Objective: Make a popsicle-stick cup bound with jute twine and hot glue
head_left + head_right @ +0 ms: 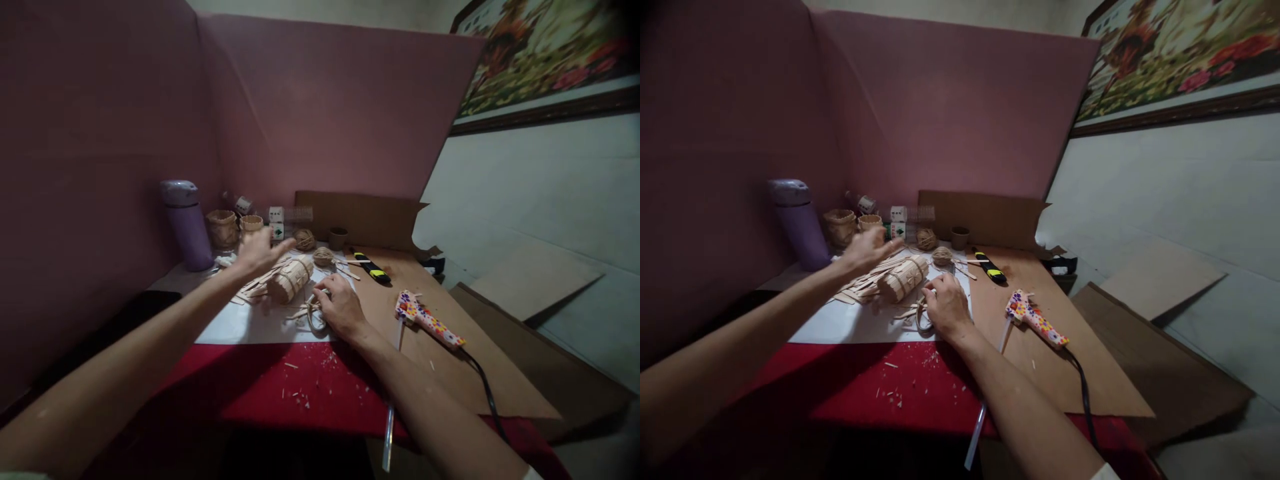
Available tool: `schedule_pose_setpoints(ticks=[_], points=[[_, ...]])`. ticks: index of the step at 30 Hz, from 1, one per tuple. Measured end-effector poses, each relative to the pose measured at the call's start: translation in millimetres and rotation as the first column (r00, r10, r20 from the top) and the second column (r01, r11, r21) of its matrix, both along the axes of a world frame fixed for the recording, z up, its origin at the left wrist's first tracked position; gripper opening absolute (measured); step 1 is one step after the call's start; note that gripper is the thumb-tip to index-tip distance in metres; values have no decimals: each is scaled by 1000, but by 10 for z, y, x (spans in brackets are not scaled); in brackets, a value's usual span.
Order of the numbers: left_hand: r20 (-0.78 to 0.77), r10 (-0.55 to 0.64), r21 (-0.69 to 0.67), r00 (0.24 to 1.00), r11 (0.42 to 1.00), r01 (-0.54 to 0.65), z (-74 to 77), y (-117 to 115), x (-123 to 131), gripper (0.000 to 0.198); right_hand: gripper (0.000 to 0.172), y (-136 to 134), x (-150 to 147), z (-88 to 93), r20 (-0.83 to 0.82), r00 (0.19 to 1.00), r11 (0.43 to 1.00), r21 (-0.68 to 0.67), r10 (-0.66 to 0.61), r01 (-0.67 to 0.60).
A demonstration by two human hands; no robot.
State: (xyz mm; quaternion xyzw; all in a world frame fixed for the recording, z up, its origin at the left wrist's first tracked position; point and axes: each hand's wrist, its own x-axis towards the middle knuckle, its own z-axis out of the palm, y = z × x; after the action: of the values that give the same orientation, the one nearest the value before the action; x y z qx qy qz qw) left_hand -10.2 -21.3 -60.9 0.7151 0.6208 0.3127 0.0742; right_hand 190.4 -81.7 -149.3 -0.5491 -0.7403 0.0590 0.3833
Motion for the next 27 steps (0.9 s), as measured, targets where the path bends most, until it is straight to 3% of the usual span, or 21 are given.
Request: schedule_pose_setpoints(ticks=[2, 6, 9, 12, 13, 16, 19, 23, 27], points=[[27, -73, -217, 997, 973, 77, -195, 19, 147, 72, 11, 1, -2, 10, 4, 1000, 1000, -5, -13, 13], [206, -147, -312, 967, 927, 207, -459, 75, 228, 74, 11, -5, -13, 13, -1, 1000, 1000, 6, -18, 18], [282, -156, -299, 946, 923, 242, -465, 71, 230, 65, 10, 8, -13, 13, -30, 999, 1000, 18, -13, 13], [392, -184, -286, 901, 907, 310, -355, -1, 232, 58, 8, 36, -1, 40, -173, 985, 997, 73, 3, 10], [465, -205, -271, 861, 893, 359, -320, -38, 235, 56, 7, 43, 2, 54, -252, 967, 996, 89, 20, 3], [829, -228, -136, 511, 804, 578, -289, -162, 252, 55, 22, 51, -7, 94, -503, 858, 994, 68, 103, -80], [946, -177, -41, 271, 767, 641, -364, -266, 269, 55, 40, 46, -42, 105, -676, 720, 970, -35, 154, -240], [988, -130, 28, 87, 696, 718, -460, -349, 252, 45, 45, 39, -81, 123, -773, 614, 926, -99, 159, -364], [999, -40, 18, 10, 648, 762, -486, -384, 230, 39, 38, 8, -61, 207, -747, 627, 939, -10, 222, -344]])
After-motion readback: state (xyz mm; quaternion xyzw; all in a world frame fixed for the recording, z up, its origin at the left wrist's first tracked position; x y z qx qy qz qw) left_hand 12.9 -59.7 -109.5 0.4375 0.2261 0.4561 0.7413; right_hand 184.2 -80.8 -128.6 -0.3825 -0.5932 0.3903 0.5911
